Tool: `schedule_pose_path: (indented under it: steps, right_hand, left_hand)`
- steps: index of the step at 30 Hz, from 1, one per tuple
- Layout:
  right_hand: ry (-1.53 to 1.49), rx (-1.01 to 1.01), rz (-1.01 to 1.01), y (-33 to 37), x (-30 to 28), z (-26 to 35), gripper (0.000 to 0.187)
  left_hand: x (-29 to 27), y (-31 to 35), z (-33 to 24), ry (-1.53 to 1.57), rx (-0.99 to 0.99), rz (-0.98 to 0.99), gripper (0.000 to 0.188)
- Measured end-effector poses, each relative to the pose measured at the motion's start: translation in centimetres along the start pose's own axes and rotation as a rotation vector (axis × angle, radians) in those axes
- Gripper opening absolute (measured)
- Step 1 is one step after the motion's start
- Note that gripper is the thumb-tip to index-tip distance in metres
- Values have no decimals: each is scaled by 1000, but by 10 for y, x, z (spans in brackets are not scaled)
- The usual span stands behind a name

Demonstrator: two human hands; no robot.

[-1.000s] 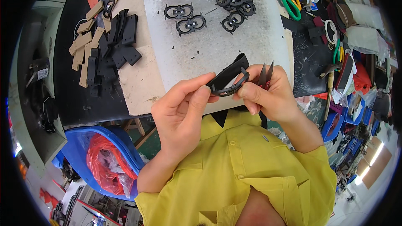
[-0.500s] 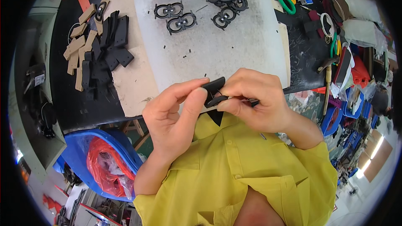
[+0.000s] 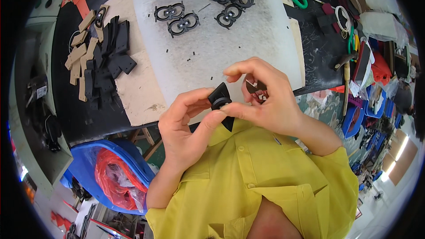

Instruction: The person assembles small black plastic components by hand. They pick up a rectangular base and a circular ring, then use a red utility knife to trim the edges of the base before fitting the ring onto it. The process is repeated for multiple units, with finished assemblies placed on the work surface.

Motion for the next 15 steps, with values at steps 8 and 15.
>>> schedule_pose_path:
  steps: [8,15]
  right_hand:
    - [-280,302,230,2,2,-8,23]
    - [-496,443,151,-1,5,-11,21]
  left_hand:
    - [-3,1,0,-47,-86,49,30]
    - [-2,-6,-4,95,-95,1,48]
Point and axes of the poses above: each hand's wrist, its own y-axis away from the middle knuckle, its own x-axis out of the palm, z = x × y, the point moved 2 cm from there along -y, towards the middle knuckle, and after that the axes turned 8 degrees about -z, right-handed, at the moved point
